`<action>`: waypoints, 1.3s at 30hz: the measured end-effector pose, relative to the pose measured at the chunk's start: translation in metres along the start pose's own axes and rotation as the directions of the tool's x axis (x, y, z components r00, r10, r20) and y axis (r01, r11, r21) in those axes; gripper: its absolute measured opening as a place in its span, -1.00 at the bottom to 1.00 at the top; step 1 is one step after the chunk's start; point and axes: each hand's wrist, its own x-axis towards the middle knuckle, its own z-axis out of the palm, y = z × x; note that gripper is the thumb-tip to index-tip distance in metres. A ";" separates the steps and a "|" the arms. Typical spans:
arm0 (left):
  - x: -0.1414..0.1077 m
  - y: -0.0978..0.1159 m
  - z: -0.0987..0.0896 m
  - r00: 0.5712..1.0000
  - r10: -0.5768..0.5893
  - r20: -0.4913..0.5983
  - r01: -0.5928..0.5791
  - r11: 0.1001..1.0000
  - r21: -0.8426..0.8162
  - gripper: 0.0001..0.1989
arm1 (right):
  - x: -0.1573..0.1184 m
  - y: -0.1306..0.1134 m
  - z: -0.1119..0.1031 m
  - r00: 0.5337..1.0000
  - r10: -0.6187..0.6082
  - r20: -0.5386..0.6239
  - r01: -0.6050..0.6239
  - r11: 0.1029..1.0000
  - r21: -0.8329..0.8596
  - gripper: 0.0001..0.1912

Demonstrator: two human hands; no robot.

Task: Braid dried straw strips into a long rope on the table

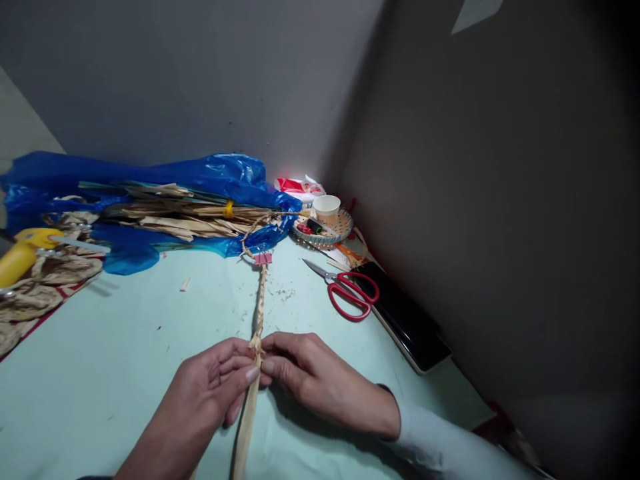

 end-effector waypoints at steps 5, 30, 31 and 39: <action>-0.002 -0.001 0.002 1.000 0.009 0.014 -0.009 1.000 0.006 -0.63 | 0.000 0.000 0.004 0.993 0.041 -0.111 -0.047 0.997 -0.055 -0.85; -0.035 0.010 0.007 0.899 0.384 -0.211 -0.187 0.771 0.608 -0.83 | 0.007 0.014 0.031 0.947 0.121 -0.299 -0.030 0.956 0.292 -0.85; -0.037 0.006 0.013 0.845 0.497 -0.197 -0.230 0.670 0.706 -0.82 | 0.008 0.016 0.032 0.947 0.114 -0.301 -0.017 0.951 0.308 -0.87; -0.049 -0.041 0.032 0.558 0.747 0.361 -0.201 -0.301 0.932 -0.55 | 0.003 0.011 0.026 0.976 0.123 -0.182 0.006 0.814 0.581 -0.84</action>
